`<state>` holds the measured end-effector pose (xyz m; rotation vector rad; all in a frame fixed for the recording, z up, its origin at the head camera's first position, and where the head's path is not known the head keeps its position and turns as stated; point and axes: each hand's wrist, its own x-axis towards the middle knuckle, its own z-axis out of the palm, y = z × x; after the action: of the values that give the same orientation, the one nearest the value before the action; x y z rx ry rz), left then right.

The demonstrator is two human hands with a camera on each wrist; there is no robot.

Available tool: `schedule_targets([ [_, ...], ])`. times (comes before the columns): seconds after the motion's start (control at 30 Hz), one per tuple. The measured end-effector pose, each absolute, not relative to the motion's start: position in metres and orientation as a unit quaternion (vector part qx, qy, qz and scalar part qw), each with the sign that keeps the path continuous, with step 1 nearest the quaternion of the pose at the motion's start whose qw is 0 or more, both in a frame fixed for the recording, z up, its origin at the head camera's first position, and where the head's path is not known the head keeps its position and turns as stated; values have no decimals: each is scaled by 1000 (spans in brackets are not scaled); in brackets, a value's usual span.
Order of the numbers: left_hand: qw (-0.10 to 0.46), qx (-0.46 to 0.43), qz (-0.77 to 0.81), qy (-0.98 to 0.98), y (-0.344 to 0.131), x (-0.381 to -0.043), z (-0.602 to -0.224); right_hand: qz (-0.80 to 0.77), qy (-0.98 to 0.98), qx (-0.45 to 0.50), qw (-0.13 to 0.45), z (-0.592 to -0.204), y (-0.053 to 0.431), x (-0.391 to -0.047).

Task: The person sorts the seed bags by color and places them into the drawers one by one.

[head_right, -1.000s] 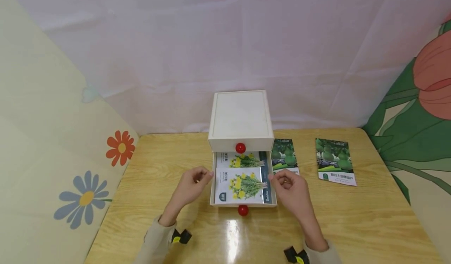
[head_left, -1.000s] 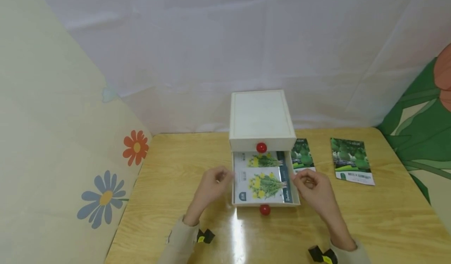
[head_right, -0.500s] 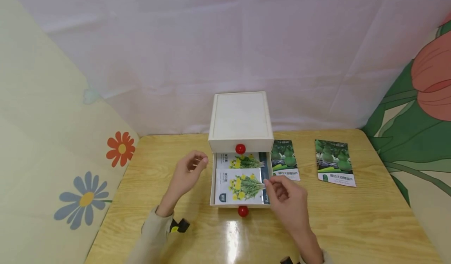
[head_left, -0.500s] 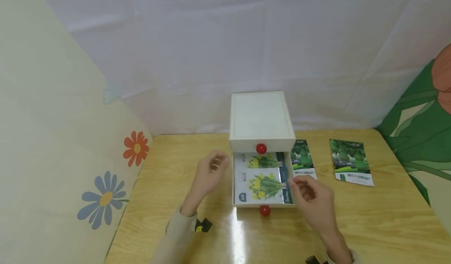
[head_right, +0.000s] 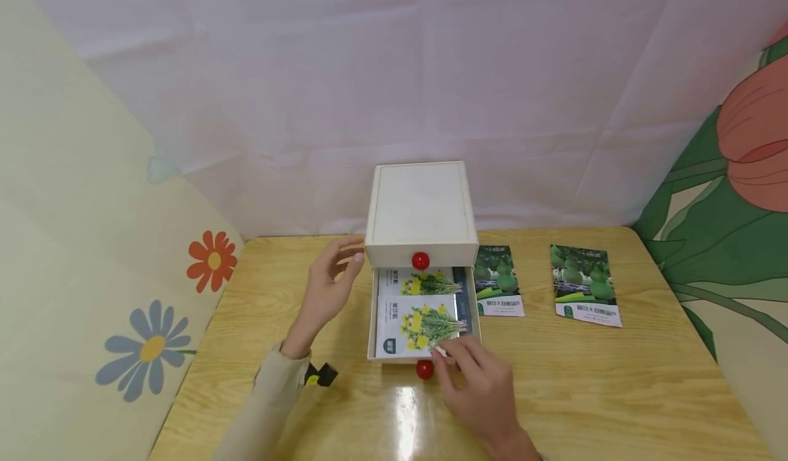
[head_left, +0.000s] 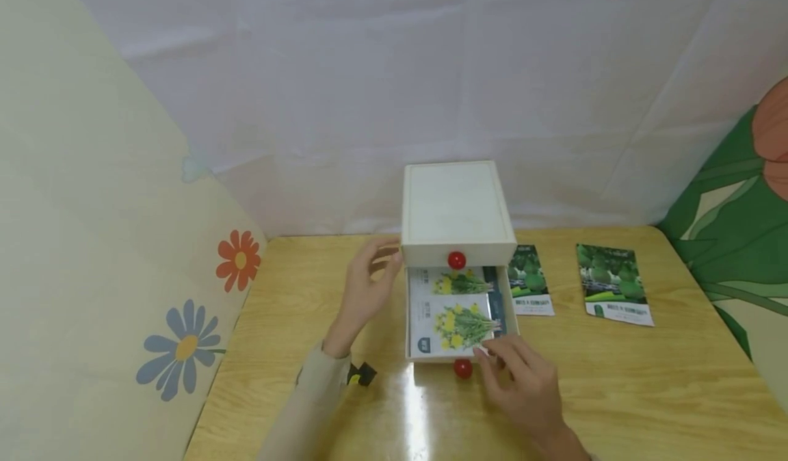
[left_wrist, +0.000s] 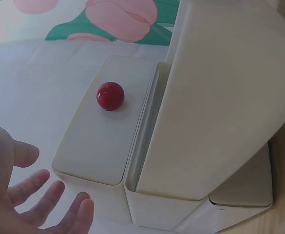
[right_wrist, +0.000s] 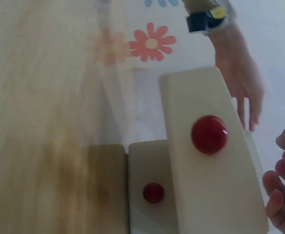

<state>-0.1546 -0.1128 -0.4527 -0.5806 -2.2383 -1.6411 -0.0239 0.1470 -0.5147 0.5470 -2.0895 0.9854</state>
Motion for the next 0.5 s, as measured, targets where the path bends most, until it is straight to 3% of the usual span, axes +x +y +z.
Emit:
schedule_targets([
  [0.27,184,-257,-566,-761,-108,-171,-452,367,-791,267,410,-532,131,-16],
  [0.5,180,-271,-571,-754,-105,-185,-456,330,-768,300,461,-541,122,-18],
])
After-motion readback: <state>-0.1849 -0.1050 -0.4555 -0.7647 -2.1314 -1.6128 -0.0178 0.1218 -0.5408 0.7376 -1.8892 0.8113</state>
